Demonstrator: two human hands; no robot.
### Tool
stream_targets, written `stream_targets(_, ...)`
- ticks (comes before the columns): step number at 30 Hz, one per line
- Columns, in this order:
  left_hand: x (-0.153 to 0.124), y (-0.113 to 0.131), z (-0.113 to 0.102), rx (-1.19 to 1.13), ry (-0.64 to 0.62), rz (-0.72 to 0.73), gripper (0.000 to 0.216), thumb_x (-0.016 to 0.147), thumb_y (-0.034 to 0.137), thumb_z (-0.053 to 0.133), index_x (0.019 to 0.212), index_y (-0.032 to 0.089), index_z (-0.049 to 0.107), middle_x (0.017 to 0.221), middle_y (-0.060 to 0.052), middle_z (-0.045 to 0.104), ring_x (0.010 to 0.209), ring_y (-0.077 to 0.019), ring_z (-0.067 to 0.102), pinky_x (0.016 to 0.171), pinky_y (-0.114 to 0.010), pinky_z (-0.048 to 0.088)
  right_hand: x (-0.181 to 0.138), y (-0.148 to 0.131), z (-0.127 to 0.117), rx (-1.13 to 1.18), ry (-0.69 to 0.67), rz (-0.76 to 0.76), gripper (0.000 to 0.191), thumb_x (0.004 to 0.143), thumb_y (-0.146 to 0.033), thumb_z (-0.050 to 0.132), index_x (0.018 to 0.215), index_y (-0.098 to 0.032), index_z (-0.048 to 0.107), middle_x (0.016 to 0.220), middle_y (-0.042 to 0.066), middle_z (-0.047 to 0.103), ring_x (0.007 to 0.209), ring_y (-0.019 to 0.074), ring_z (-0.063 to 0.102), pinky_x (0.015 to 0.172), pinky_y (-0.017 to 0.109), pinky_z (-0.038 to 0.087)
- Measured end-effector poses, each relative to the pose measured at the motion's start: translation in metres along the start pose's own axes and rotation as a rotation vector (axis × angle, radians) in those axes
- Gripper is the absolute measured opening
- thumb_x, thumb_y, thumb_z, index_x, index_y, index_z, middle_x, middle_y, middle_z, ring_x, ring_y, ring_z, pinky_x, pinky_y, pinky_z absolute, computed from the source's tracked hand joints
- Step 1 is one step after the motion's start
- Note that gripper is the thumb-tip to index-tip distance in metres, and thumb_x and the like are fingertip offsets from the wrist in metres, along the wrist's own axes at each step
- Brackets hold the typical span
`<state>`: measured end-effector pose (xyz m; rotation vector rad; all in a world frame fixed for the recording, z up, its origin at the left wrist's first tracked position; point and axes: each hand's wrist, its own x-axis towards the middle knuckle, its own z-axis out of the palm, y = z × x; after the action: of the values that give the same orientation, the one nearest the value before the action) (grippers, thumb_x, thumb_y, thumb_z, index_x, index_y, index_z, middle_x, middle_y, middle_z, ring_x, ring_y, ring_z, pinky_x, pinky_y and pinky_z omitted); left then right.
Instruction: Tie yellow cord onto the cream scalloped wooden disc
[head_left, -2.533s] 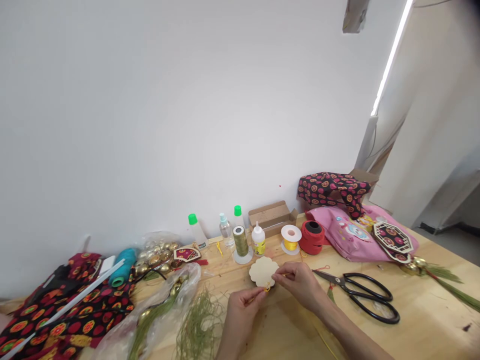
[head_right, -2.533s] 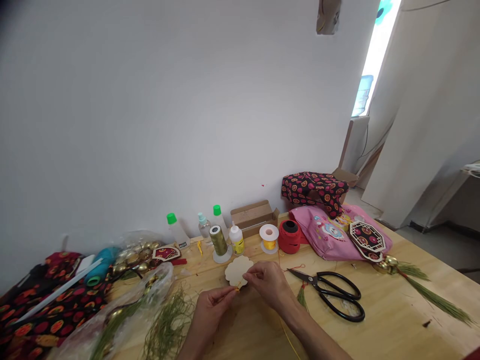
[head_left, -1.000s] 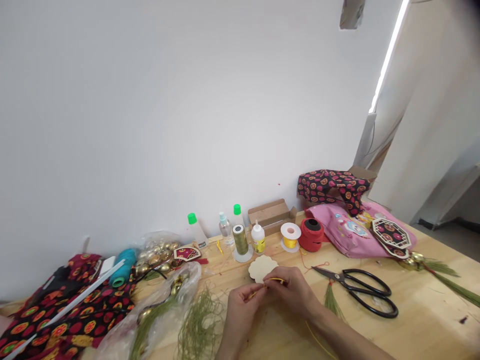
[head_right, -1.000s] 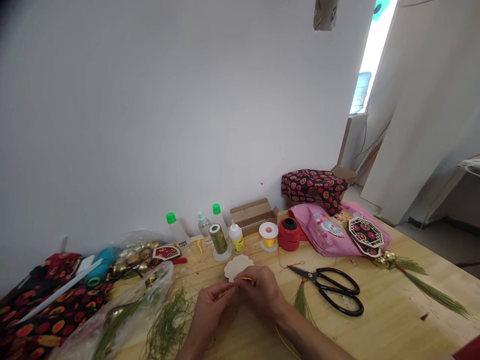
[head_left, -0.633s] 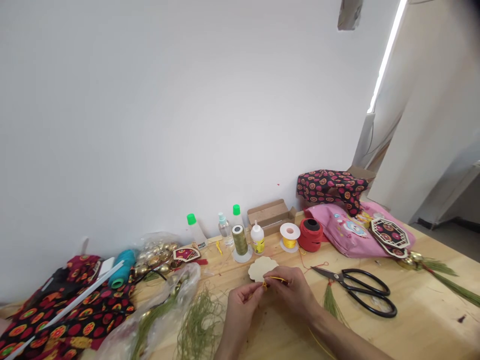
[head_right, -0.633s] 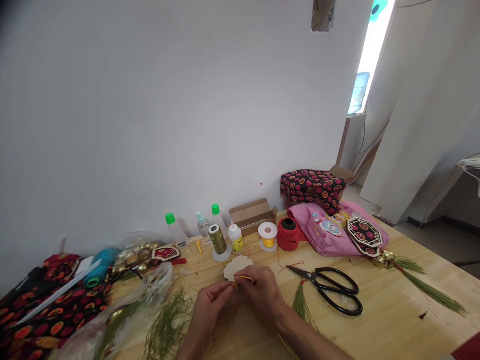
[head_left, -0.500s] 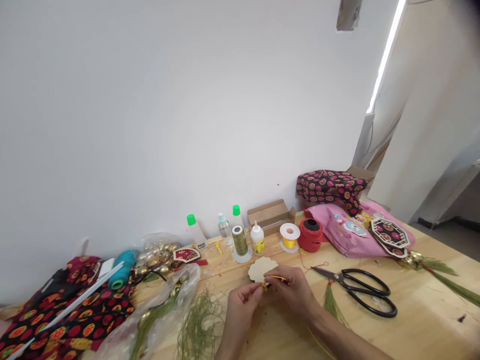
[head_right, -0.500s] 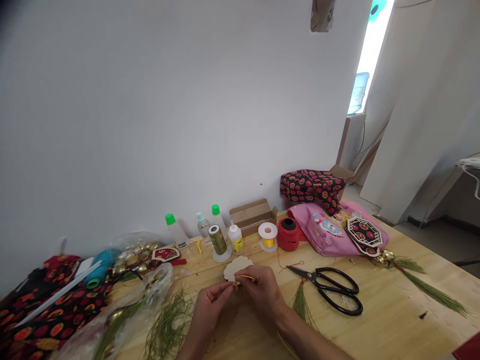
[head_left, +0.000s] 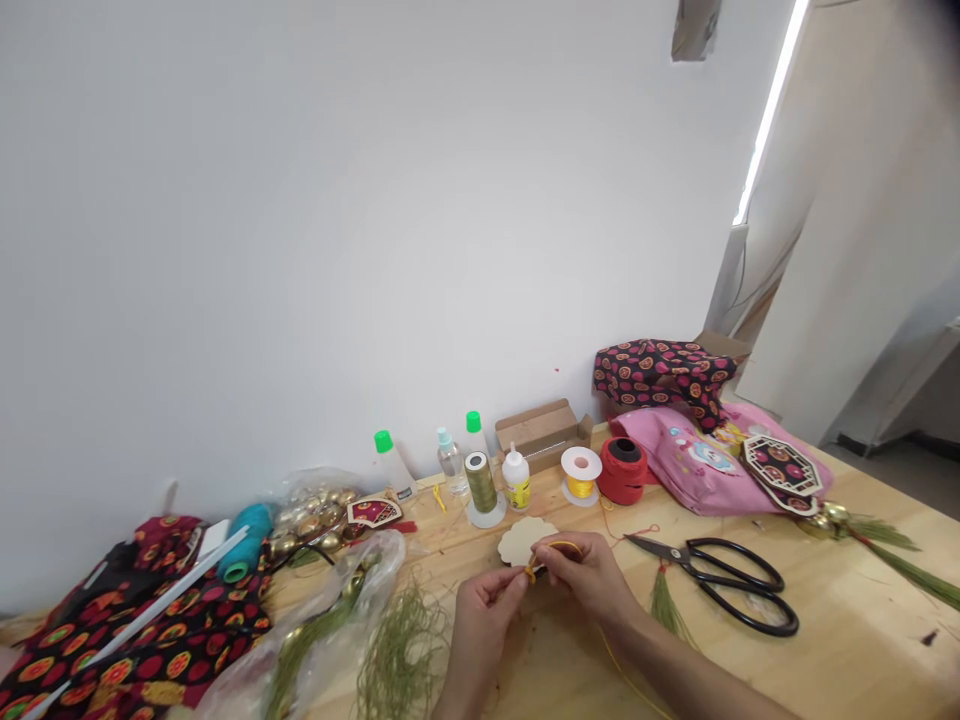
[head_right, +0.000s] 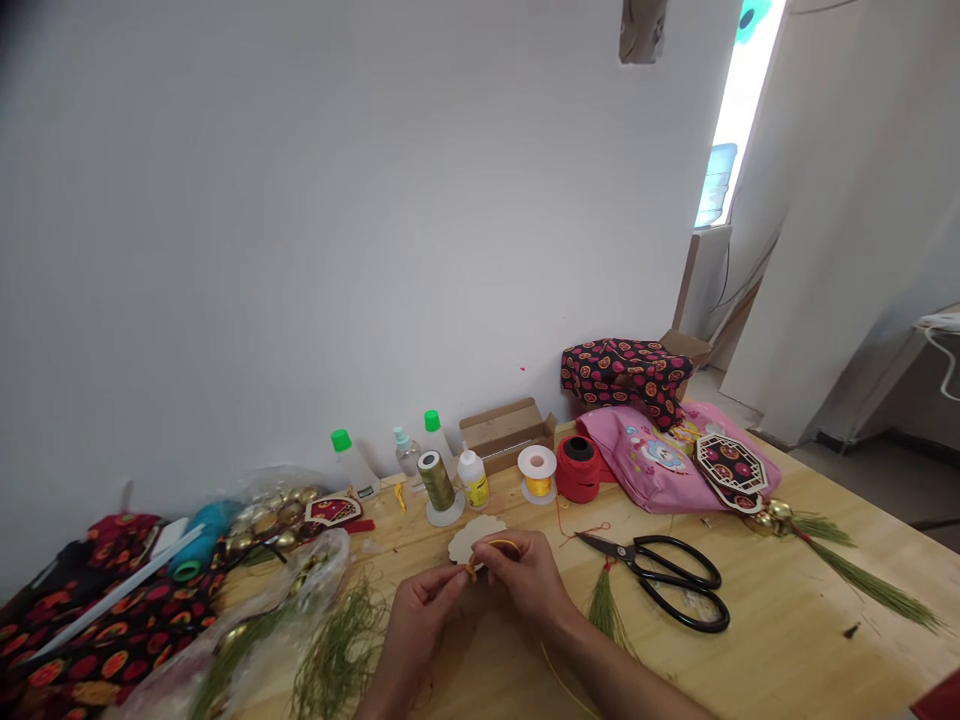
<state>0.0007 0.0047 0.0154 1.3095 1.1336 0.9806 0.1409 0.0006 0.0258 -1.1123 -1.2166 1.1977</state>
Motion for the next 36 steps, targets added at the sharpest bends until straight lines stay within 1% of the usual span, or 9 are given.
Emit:
stream_targets(4,0.000,0.002,0.002,0.003,0.010,0.008,0.028,0.061,0.035,0.059,0.078,0.015,0.068,0.066,-0.004,0.069,0.063,-0.0178,0.059,0.060,-0.024,0.045,0.004,0.005,0.000,0.027,0.003,0.063,0.035,0.066,-0.046,0.052,0.062,-0.012,0.060,0.039,-0.004,0.041,0.037,0.0055,0.034,0.036,0.017,0.027)
stream_targets(7,-0.001,0.002,0.003,-0.023,0.025,0.011,0.025,0.062,0.033,0.059,0.076,0.015,0.068,0.066,-0.004,0.069,0.065,-0.0179,0.059,0.062,-0.024,0.045,0.006,0.007,-0.001,-0.024,0.025,0.039,0.034,0.067,-0.045,0.050,0.063,-0.013,0.060,0.042,-0.003,0.046,0.037,0.0059,0.036,0.037,0.018,0.029)
stream_targets(10,-0.001,0.000,0.002,-0.058,0.061,0.018,0.024,0.062,0.032,0.059,0.075,0.014,0.068,0.068,-0.004,0.068,0.066,-0.0181,0.059,0.062,-0.024,0.045,0.004,0.006,-0.003,-0.142,0.033,-0.065,0.029,0.071,-0.040,0.048,0.069,-0.014,0.061,0.058,0.001,0.057,0.046,0.0084,0.045,0.044,0.019,0.035)
stream_targets(12,-0.001,-0.002,0.001,-0.067,0.095,0.014,0.024,0.062,0.033,0.059,0.073,0.014,0.068,0.067,-0.004,0.068,0.065,-0.0181,0.058,0.061,-0.024,0.045,0.002,0.004,-0.004,-0.258,0.022,-0.166,0.026,0.074,-0.036,0.045,0.071,-0.015,0.061,0.065,0.003,0.060,0.055,0.0107,0.050,0.051,0.020,0.038)
stream_targets(17,-0.001,-0.004,0.002,-0.033,0.077,-0.008,0.023,0.063,0.033,0.058,0.071,0.013,0.068,0.062,-0.001,0.067,0.063,-0.0170,0.057,0.060,-0.022,0.043,0.000,0.003,-0.010,-0.525,0.029,-0.319,0.025,0.076,-0.031,0.042,0.068,-0.016,0.060,0.060,0.003,0.058,0.056,0.0114,0.049,0.053,0.021,0.037)
stream_targets(22,-0.001,-0.003,0.003,0.021,0.038,-0.045,0.023,0.063,0.034,0.057,0.067,0.013,0.067,0.057,0.001,0.064,0.058,-0.0142,0.054,0.056,-0.019,0.040,-0.001,0.004,-0.012,-0.589,0.016,-0.347,0.025,0.076,-0.030,0.042,0.065,-0.016,0.059,0.055,0.002,0.055,0.051,0.0104,0.046,0.049,0.020,0.034)
stream_targets(26,-0.002,-0.004,0.003,0.044,0.048,-0.052,0.026,0.065,0.036,0.056,0.065,0.012,0.066,0.055,0.001,0.062,0.057,-0.0130,0.052,0.053,-0.018,0.038,-0.002,0.005,-0.011,-0.469,0.002,-0.302,0.023,0.074,-0.030,0.045,0.063,-0.015,0.059,0.054,0.001,0.055,0.050,0.0098,0.045,0.049,0.020,0.034)
stream_targets(32,-0.005,-0.004,0.002,0.088,0.029,0.000,0.027,0.066,0.036,0.054,0.062,0.011,0.064,0.050,0.002,0.057,0.051,-0.0105,0.046,0.050,-0.018,0.035,-0.002,0.002,-0.007,0.048,0.000,-0.046,0.022,0.066,-0.034,0.055,0.058,-0.013,0.059,0.056,0.000,0.055,0.054,0.0106,0.048,0.052,0.020,0.037)
stream_targets(36,-0.006,-0.003,0.002,0.156,0.058,0.041,0.026,0.066,0.035,0.054,0.059,0.011,0.064,0.049,0.002,0.057,0.050,-0.0110,0.046,0.049,-0.018,0.036,0.001,0.004,-0.006,0.227,0.051,0.028,0.021,0.060,-0.033,0.061,0.055,-0.013,0.059,0.053,-0.001,0.054,0.051,0.0093,0.046,0.050,0.020,0.036)
